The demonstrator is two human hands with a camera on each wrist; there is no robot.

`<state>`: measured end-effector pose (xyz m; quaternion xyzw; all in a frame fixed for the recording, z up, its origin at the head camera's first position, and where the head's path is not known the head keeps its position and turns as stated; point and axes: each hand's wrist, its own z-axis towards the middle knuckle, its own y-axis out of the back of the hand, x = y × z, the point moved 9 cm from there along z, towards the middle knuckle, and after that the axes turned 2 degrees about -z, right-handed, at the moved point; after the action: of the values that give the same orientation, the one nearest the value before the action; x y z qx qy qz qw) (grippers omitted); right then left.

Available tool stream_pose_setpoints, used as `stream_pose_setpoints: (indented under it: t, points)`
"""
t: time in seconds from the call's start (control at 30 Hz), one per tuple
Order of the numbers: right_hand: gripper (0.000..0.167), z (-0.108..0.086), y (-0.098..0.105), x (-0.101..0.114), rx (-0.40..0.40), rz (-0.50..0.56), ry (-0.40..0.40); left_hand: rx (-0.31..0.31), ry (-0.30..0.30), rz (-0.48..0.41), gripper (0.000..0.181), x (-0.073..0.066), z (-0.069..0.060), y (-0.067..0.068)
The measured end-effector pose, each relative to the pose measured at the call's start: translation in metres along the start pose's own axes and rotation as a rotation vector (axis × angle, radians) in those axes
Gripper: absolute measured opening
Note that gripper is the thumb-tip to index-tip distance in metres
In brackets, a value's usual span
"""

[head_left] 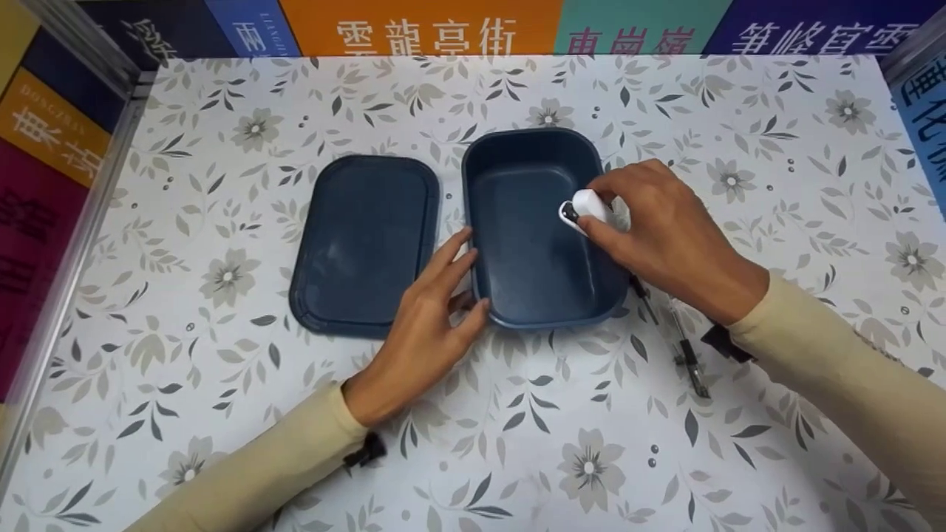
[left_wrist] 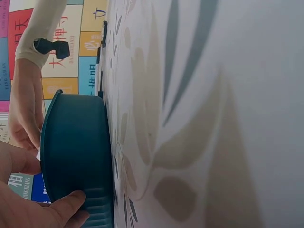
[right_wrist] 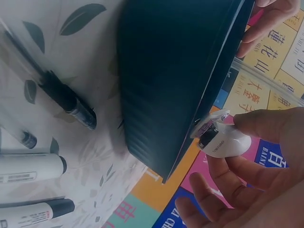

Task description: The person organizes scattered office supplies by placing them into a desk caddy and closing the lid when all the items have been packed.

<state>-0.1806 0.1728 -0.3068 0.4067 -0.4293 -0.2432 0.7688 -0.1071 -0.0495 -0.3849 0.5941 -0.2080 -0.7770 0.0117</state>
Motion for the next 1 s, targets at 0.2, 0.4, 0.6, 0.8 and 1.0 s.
stream_pose_setpoints:
  t: [0.2,0.4,0.6,0.8,1.0]
  points:
    - [0.022,0.009,-0.008,0.0,0.068,-0.014,-0.042,-0.001,-0.003,-0.008,0.058,0.0,-0.001,0.0]
    - [0.022,0.016,-0.01,-0.001,0.105,-0.036,-0.08,-0.001,-0.009,-0.014,0.059,-0.001,0.001,0.0]
    - [0.024,0.023,-0.014,-0.003,0.147,-0.059,-0.111,-0.002,-0.013,-0.001,0.059,-0.001,0.001,0.001]
    - [0.025,0.031,-0.022,-0.007,0.199,-0.047,-0.143,-0.007,-0.027,0.012,0.059,-0.002,0.001,0.002]
    - [0.021,0.037,-0.028,-0.008,0.226,-0.029,-0.136,-0.002,-0.021,0.022,0.059,-0.001,0.001,0.001]
